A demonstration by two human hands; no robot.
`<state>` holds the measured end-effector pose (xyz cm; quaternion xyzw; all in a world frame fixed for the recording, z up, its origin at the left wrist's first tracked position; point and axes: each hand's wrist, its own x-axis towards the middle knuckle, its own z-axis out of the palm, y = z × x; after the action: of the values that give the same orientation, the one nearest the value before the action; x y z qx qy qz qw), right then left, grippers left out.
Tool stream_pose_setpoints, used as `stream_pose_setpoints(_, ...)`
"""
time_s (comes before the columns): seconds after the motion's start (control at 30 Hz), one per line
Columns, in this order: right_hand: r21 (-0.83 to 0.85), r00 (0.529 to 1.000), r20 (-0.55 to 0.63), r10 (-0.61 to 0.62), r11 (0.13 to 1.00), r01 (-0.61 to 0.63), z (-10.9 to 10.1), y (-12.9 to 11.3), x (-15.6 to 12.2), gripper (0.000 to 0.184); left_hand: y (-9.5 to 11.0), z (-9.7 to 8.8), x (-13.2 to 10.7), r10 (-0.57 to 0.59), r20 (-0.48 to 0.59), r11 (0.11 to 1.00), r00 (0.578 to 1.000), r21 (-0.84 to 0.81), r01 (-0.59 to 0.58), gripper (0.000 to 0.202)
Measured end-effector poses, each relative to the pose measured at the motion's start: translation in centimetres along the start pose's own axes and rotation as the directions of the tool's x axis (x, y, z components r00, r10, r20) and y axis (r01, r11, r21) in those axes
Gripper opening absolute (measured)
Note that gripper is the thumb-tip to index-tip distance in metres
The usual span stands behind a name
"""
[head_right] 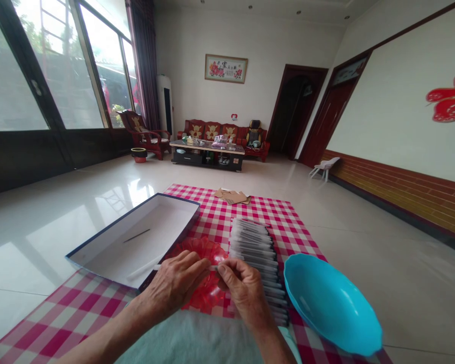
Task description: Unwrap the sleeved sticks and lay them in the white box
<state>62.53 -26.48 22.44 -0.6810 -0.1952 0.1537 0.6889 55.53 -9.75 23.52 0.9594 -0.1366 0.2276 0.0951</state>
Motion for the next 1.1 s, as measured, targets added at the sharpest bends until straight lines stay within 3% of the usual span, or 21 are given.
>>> stream_pose_setpoints(0.27,0.044,0.996,0.082,-0.032,0.999,0.028,0.0,0.5,0.3,0.031,-0.2,0.1,0.2,-0.048,0.016,0.998,0.999,0.028,0.047,0.023)
stream_pose_setpoints(0.47,-0.157,0.999,0.023,-0.028,0.987,0.031,0.1,1.4,0.4,0.037,-0.3,0.2,0.1,-0.046,0.026,0.998,0.999,0.046,0.045,0.023)
stream_pose_setpoints(0.6,-0.082,0.997,0.058,-0.06,0.995,0.064,0.2,0.7,0.4,0.03,-0.5,0.3,0.1,-0.065,0.042,0.997,0.997,0.043,0.063,0.022)
stream_pose_setpoints(0.73,-0.017,0.998,0.064,0.003,1.0,-0.001,0.3,0.3,0.2,0.043,-0.5,0.5,0.1,-0.062,0.033,0.997,0.998,0.041,0.061,0.022)
stream_pose_setpoints(0.93,-0.185,0.999,0.028,-0.041,0.982,0.046,0.4,1.0,0.3,0.038,-0.4,0.4,0.1,-0.04,0.006,0.998,0.999,0.049,0.04,0.022)
stream_pose_setpoints(1.1,-0.022,0.998,0.068,0.012,1.0,-0.011,0.4,0.2,0.2,0.035,-0.6,0.2,0.2,-0.06,0.017,0.997,0.998,0.043,0.059,0.023)
